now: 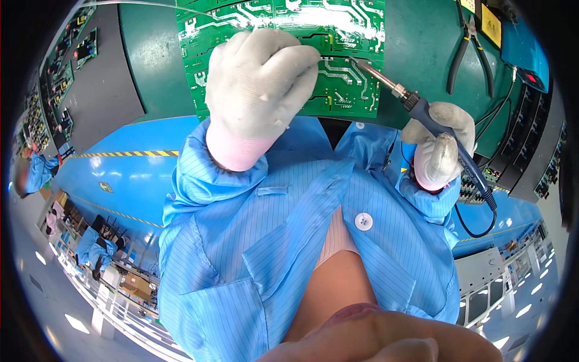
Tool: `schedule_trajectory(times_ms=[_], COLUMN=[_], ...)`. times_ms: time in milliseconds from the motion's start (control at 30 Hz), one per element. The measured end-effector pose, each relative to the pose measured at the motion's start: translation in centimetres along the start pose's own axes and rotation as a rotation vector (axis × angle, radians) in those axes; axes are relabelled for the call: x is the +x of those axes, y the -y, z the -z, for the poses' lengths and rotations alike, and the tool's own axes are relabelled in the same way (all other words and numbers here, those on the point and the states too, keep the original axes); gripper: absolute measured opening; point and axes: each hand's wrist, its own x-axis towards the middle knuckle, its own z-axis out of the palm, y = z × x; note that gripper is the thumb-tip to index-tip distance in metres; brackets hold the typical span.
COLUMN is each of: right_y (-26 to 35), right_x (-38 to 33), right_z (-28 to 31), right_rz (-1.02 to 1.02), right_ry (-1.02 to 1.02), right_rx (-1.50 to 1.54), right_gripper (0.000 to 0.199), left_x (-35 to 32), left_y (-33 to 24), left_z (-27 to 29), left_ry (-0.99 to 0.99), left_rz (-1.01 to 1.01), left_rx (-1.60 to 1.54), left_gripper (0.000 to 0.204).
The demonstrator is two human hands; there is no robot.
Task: Soldering components onto a printed circuit board at a factory assembly station.
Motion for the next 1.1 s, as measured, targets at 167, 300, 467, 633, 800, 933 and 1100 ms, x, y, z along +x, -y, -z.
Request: schedule_trajectory(times_ms=[167, 300, 467, 633, 800, 933, 1100], right_y=[-0.3, 0.6, 1.7, 2.2, 2.3, 0.8, -0.9], right_x=[0.8, 1.4, 2.5, 2.3, 2.1, 1.6, 2.4], right_z=[0.4, 0.2, 0.1, 0.0, -0.1, -0.1, -0.5], right_rz=[0.014, 0.014, -0.078, -0.060, -0.076, -0.025, 0.191], right_ry=[0.089, 0.097, 0.126, 0.118, 0.113, -0.004, -0.136], right_rx=[-0.030, -0.061, -0.154, -0.242, -0.238, 0.030, 0.124], right_gripper=[0.048, 0.047, 0.050, 0.052, 0.052, 0.051, 0.050], left_x=[0.4, 0.5, 0.2, 0.3, 0.3, 0.2, -0.7], left_y=[0.2, 0.3, 0.3, 0.3, 0.5, 0.4, 1.9], left_z=[-0.9, -1.2, -1.6, -1.5, -1.6, -0.2, 3.1], left_ry=[0.025, 0.030, 0.042, 0.029, 0.028, 0.051, -0.030], left_rz=[-0.059, -0.080, -0.093, -0.112, -0.115, -0.037, 0.289], left_rx=[0.070, 0.088, 0.098, 0.082, 0.064, 0.068, -0.081], left_gripper=[0.016, 0.016, 0.017, 0.016, 0.016, 0.015, 0.011])
